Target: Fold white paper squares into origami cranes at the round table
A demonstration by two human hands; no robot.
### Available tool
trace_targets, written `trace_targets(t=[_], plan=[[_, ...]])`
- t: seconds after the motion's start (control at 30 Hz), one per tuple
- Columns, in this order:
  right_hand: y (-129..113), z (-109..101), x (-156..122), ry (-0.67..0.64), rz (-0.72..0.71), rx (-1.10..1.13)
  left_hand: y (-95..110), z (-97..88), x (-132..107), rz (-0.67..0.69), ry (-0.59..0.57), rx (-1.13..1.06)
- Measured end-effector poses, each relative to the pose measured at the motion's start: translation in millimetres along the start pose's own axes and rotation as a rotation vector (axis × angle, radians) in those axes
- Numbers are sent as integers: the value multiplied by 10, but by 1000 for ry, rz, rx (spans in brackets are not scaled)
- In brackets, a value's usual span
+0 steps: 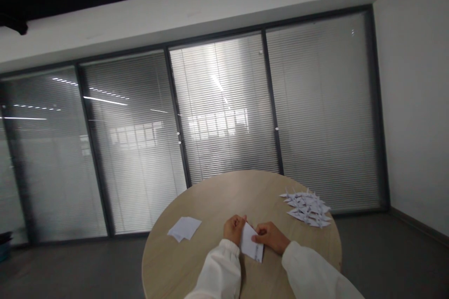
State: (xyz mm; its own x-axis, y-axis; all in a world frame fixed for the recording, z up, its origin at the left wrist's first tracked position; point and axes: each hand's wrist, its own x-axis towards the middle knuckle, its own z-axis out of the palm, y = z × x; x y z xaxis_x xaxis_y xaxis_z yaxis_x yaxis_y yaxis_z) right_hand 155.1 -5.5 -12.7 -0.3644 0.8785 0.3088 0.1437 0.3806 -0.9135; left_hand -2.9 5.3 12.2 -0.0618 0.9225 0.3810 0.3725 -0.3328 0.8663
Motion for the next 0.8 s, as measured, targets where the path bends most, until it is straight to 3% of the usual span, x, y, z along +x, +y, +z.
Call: trace_targets(t=[0.33, 0.8], plan=[[91, -11, 50, 49, 36, 105, 37, 9, -5, -192, -191, -297], [-78, -7, -6, 96, -44, 62, 40, -4, -37, -131, -216, -268]])
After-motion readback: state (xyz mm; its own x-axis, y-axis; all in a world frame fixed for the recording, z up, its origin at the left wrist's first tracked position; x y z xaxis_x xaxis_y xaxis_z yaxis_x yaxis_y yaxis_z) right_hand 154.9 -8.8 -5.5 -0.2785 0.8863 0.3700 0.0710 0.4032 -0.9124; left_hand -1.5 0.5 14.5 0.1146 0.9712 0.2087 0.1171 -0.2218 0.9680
